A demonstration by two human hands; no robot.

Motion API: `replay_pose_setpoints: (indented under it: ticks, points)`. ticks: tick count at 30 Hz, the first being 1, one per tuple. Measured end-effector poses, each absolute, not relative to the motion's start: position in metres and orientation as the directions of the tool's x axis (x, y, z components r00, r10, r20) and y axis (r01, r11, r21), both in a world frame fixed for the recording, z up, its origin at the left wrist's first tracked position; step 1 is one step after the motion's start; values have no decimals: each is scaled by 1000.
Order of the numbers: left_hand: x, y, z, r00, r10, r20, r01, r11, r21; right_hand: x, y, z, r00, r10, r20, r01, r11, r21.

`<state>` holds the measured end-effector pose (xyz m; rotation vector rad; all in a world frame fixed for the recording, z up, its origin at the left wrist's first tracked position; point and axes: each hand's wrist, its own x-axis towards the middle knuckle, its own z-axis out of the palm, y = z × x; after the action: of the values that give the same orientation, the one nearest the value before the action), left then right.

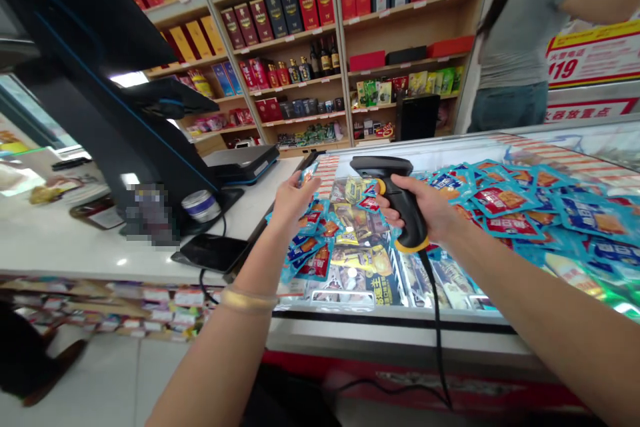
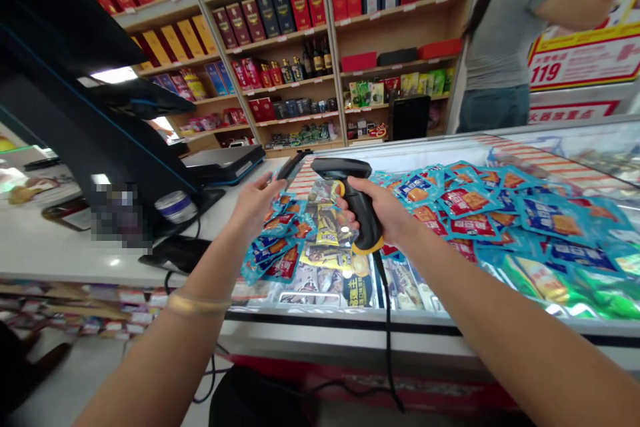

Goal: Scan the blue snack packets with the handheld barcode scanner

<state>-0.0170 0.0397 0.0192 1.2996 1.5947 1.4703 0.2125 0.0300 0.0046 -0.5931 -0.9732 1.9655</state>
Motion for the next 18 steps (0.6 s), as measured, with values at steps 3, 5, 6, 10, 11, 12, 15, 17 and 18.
replay_pose_setpoints:
  ticks: [3, 5, 6, 10, 11, 12, 15, 17, 18]
  points:
    - [-58, 40, 6, -412, 834, 367, 707, 39, 706, 178, 30, 3, -593, 803, -63, -463, -404, -789]
    - [-73, 42, -10, -322, 900, 293, 838, 128, 530, 160, 29, -1, -622, 779, -85, -440, -436, -785]
    - [-76, 42, -19, -277, 936, 219, 874, 151, 462, 153, 29, -5, -634, 767, -97, -426, -451, -784]
    - [-73, 45, -42, -214, 969, 125, 938, 168, 303, 145, 28, -18, -649, 753, -115, -421, -480, -770]
    - [-71, 46, -43, -207, 969, 132, 943, 162, 289, 146, 28, -20, -642, 757, -120, -426, -482, -766]
    - [-70, 47, -44, -202, 970, 133, 946, 158, 283, 148, 29, -21, -634, 763, -129, -428, -485, -763]
    - [-69, 52, -42, -186, 967, 173, 950, 132, 283, 154, 30, -21, -614, 775, -145, -436, -488, -756]
    - [-71, 54, -40, -187, 955, 232, 947, 112, 302, 160, 31, -18, -614, 780, -126, -451, -477, -755]
    - [-71, 54, -39, -186, 947, 262, 943, 97, 319, 165, 32, -16, -613, 782, -112, -459, -468, -755]
